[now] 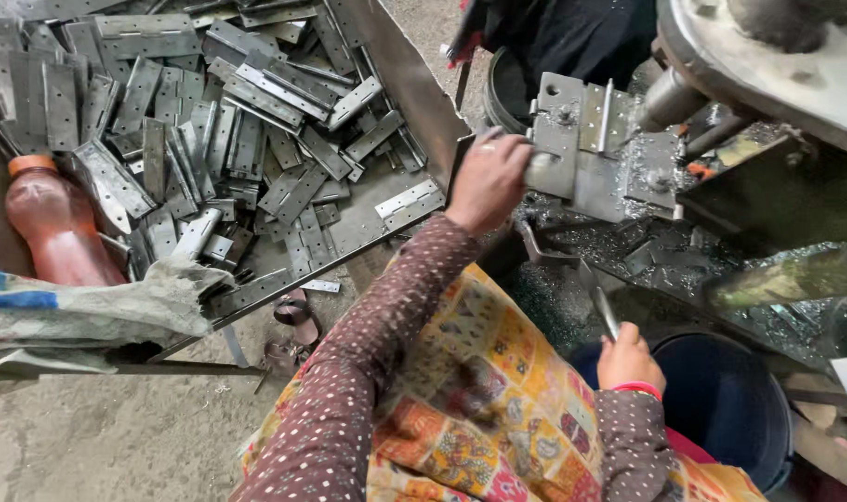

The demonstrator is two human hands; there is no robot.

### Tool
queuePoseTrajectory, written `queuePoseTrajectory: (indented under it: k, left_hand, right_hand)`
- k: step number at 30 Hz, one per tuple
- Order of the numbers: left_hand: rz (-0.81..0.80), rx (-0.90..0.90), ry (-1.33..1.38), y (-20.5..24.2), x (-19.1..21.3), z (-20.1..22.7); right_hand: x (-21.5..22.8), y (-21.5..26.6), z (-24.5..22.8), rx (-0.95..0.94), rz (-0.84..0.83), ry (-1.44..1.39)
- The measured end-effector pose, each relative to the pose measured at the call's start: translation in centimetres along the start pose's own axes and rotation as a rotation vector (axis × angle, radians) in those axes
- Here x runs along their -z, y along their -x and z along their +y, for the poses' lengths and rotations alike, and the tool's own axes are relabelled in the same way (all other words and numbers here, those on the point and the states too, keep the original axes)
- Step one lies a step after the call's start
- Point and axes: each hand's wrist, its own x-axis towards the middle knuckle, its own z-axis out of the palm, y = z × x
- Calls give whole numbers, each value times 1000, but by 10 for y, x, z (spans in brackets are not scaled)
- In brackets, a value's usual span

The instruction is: The person sits on the floor and repeatedly picks up metal plates from a bin, places them under a drill press, and operates the machine using a lever. The person handles the plates one at a time and returns them to the bin after processing.

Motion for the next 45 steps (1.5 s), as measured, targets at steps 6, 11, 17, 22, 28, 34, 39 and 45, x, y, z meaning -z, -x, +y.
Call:
queuePoseTrajectory:
  k: [6, 11, 17, 22, 28, 34, 39, 45]
  left_hand:
    - [-105, 467, -350, 50, 38, -162]
    - [-308, 558, -632, 46, -2, -279]
    - [-215, 376, -741, 58, -46, -351]
    - [-154, 264, -622, 67, -32, -336]
    - [-285, 784, -61, 124, 28, -248]
    - [-270, 395, -652, 198, 47, -189]
    - [-240, 420, -709, 222, 38, -187]
    - [-256, 349, -766, 234, 18, -195]
  right_hand:
    - [19, 1, -11, -9, 75, 126]
    - [14, 2, -11, -15, 106, 161]
    - [14, 1, -11, -52, 108, 194]
    - [17, 4, -14, -65, 111, 185]
    - [24, 3, -19, -28, 122, 156]
    - [25, 7, -18, -21, 122, 142]
    - [22, 4, -18, 10, 148, 120]
    - [21, 7, -16, 11, 151, 118]
